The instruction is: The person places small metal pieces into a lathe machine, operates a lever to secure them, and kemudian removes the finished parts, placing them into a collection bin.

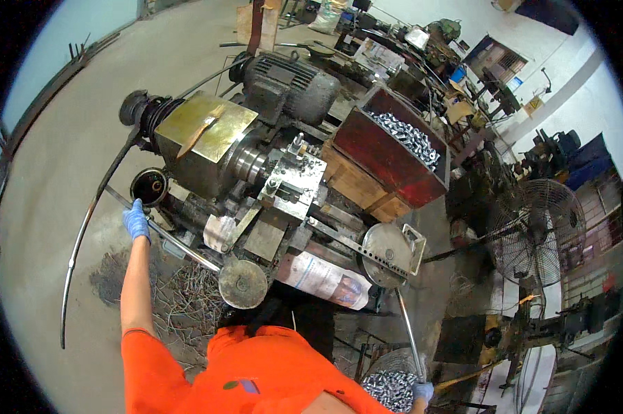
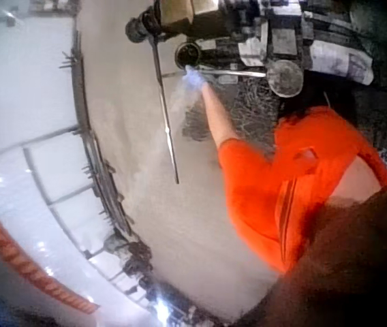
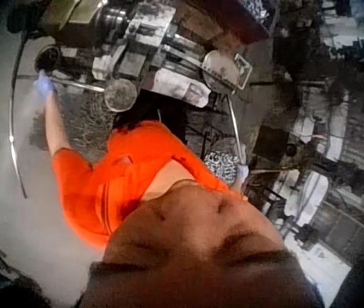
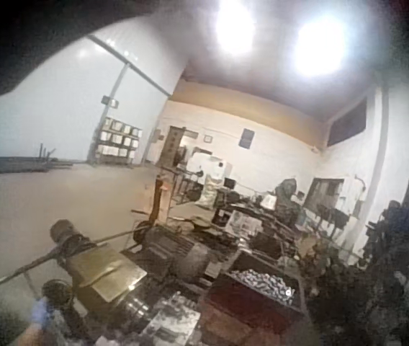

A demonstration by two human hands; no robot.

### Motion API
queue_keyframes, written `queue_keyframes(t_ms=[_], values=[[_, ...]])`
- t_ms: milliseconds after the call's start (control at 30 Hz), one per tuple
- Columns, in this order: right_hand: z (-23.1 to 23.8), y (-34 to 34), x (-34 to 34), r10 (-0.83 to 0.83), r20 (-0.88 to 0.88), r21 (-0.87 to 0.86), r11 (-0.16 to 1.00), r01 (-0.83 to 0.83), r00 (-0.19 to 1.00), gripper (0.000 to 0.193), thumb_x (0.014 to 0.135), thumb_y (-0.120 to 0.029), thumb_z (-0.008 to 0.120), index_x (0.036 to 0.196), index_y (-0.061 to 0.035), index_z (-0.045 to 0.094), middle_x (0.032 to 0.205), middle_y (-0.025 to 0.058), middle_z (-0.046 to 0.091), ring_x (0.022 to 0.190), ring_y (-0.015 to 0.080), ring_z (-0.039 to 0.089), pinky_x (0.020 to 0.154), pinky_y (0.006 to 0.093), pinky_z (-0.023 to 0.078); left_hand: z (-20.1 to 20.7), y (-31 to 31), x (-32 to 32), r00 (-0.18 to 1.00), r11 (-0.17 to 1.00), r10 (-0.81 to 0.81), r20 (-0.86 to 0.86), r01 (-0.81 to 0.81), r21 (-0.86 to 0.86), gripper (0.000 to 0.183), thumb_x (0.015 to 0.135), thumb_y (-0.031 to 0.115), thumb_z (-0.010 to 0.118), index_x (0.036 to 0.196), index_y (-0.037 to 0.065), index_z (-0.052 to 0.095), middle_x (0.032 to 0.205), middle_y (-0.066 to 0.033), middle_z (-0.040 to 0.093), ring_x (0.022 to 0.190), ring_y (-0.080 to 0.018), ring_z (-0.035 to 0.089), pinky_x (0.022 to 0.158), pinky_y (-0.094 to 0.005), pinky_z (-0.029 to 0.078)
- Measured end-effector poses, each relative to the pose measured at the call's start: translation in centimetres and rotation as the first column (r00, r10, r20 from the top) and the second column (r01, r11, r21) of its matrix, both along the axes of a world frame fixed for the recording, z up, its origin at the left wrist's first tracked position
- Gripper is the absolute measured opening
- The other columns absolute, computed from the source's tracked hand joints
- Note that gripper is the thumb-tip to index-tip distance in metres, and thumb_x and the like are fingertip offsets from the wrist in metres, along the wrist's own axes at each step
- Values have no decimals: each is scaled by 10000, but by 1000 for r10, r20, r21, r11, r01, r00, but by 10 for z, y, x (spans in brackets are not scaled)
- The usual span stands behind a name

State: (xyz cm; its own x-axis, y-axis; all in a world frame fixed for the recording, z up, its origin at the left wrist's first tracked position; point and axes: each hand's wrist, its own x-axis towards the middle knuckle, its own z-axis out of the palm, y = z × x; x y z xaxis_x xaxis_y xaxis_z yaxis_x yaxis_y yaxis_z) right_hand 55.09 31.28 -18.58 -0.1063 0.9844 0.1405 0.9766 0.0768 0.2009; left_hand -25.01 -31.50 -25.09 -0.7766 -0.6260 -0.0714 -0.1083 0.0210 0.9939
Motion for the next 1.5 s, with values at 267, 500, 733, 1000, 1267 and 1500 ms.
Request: queue_keyframes(t_ms=[267, 500, 733, 1000, 1267, 1500], values=[[17, -23, -22, -189, -67, -153, 972, 177, 980, 466, 648, -392, 668, 798, 48, 633, 839, 265, 617, 869, 389, 599, 739, 434, 483, 39, 18, 16, 999, 998, -37, 9, 37, 57, 260, 800, 216, 622, 720, -26, 574, 573, -103, 590, 436, -168, 527, 416, -306, 419], [17, -28, -15, -162, -57, -171, 974, 150, 985, 472, 654, -390, 651, 830, 48, 638, 854, 268, 613, 884, 375, 600, 750, 429, 483, 34, 16, 14, 998, 999, -43, 36, 43, 3, 260, 800, 226, 624, 700, -12, 585, 566, -90, 586, 431, -157, 512, 423, -302, 410], [28, -36, -23, -133, -56, -199, 973, 119, 990, 496, 631, -382, 661, 869, 52, 632, 899, 277, 607, 902, 373, 596, 785, 423, 478, 34, 16, 14, 999, 995, -34, -7, 35, 95, 260, 797, 228, 624, 718, -16, 577, 569, -98, 591, 416, -159, 512, 398, -297, 402], [27, -43, -28, -210, -38, -183, 963, 200, 977, 484, 630, -360, 659, 877, 54, 626, 901, 281, 606, 897, 393, 594, 796, 420, 476, 39, 17, 16, 999, 999, -46, 17, 46, 13, 278, 797, 234, 621, 684, -18, 591, 550, -94, 589, 408, -157, 512, 404, -299, 402], [31, -50, -32, -224, -36, -162, 963, 216, 974, 434, 627, -327, 654, 843, 49, 636, 882, 279, 610, 894, 386, 598, 775, 418, 480, 36, 14, 13, 998, 998, -50, 29, 51, -39, 288, 792, 246, 624, 682, -18, 597, 557, -94, 596, 416, -159, 518, 414, -308, 403], [19, -49, -23, -241, -31, -132, 963, 235, 970, 457, 640, -381, 660, 811, 42, 638, 846, 264, 617, 879, 381, 601, 753, 420, 484, 32, 13, 11, 998, 997, -68, 10, 68, 36, 290, 791, 244, 627, 680, -20, 582, 559, -101, 590, 434, -168, 527, 428, -321, 408]])
